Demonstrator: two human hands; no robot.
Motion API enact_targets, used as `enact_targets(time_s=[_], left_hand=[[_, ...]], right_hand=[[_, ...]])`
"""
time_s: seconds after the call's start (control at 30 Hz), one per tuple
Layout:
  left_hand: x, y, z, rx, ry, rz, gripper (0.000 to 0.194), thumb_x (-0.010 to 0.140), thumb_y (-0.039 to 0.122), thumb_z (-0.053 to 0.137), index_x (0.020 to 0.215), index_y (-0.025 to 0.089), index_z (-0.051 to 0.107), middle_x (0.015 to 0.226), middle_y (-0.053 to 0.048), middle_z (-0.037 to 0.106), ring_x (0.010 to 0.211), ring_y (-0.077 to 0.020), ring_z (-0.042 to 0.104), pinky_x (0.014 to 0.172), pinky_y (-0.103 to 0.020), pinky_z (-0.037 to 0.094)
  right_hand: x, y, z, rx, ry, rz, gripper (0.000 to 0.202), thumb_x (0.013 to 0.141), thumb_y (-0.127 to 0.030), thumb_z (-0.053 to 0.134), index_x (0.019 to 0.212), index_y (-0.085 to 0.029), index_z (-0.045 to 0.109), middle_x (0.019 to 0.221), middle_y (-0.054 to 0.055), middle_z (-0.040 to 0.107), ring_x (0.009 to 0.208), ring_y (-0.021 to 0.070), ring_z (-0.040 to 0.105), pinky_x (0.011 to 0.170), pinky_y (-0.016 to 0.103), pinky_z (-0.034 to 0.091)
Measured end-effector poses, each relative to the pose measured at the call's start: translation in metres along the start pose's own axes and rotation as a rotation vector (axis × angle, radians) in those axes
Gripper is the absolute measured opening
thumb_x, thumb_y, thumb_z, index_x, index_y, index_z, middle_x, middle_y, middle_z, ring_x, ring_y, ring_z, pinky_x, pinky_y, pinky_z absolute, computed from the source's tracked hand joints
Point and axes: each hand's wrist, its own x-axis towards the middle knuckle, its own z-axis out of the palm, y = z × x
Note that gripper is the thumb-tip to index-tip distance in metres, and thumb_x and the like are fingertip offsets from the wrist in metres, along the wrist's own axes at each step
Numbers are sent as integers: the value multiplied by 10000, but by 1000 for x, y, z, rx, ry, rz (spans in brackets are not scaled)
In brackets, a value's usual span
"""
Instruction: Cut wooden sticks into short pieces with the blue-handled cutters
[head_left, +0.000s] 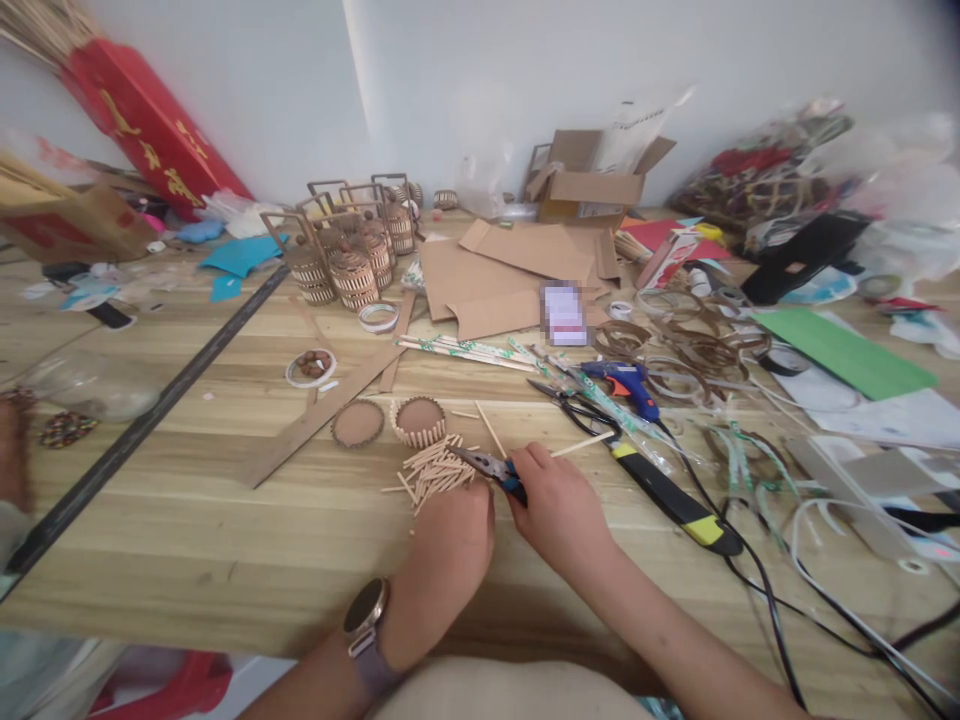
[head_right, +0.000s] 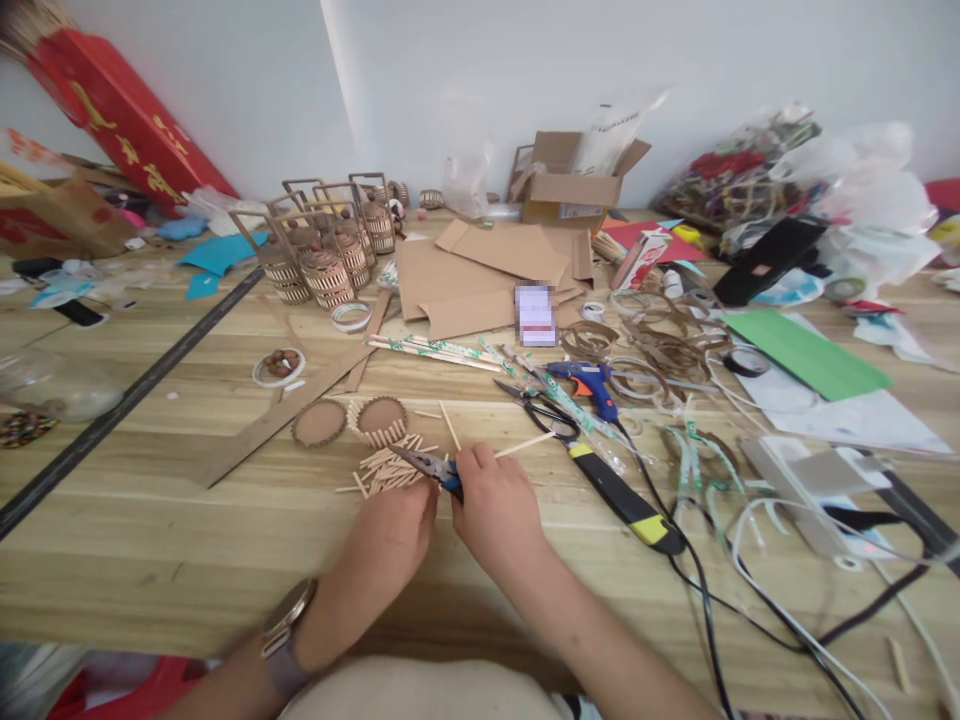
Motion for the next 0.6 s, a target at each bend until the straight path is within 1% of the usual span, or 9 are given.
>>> enact_targets(time_s=[0.07,0.1,0.13,0.17,0.23,0.3,0.4,0.47,0.6], left_hand=[[-1,-4,-8,136,16,63,222,886,214,380,796,195,582,917,-149,656,957,-294,597,898,-427,393],[-1,-7,-13,134,-28,91,221,891,245,391,751,201,557,824,-112,655,844,-253,616,827,-387,430],[-2,-10,-19,60,-124,86,249,899,297,400,705,205,526,701,-66,630,707,-206,609,728,-337,452],[-3,-12,-24,-80,-224,50,274,910,364,392,723,206,513,635,-28,606,597,-166,585,631,-294,450],[-2,-15,-30,-325,-310,-40,321,887,485,426,766,199,511,624,0,608,523,-125,570,535,-241,423],[0,-15,-30,-476,-302,-140,392,824,579,492,795,189,517,675,-16,649,563,-129,620,523,-223,418],[4,-9,-23,-540,-294,-240,488,735,663,555,800,181,520,757,-60,699,709,-183,693,570,-233,440],[6,-6,-17,-524,-306,-241,522,712,695,552,794,180,521,797,-79,715,785,-212,707,601,-245,449],[7,-4,-14,-444,-344,-199,553,708,720,524,794,174,541,825,-105,726,819,-231,706,615,-258,446]], right_hand=[[2,8,-5,120,-15,-54,74,834,-155,523,873,-167,586,924,99,617,810,234,582,666,299,363],[2,14,-9,213,-36,-96,57,844,-174,521,849,-172,578,898,84,616,801,217,578,664,286,373],[2,20,-14,320,-63,-148,62,857,-205,520,832,-178,571,865,65,614,788,201,574,661,273,382],[2,26,-19,413,-90,-184,90,865,-240,519,811,-184,565,823,47,613,758,186,568,651,263,388],[1,35,-28,533,-130,-219,156,883,-298,504,796,-185,567,766,27,612,710,167,556,643,255,400],[-1,38,-35,578,-156,-227,182,888,-315,492,807,-181,584,746,24,625,687,162,555,637,255,409],[-3,32,-36,580,-177,-227,130,867,-263,506,882,-181,606,791,30,666,713,169,588,644,256,429],[-3,27,-34,572,-173,-215,159,835,-206,530,978,-187,596,895,43,693,791,184,623,694,266,454],[-2,26,-30,611,-203,-212,368,793,-140,551,1155,-205,539,1109,66,686,969,205,644,819,302,485]])
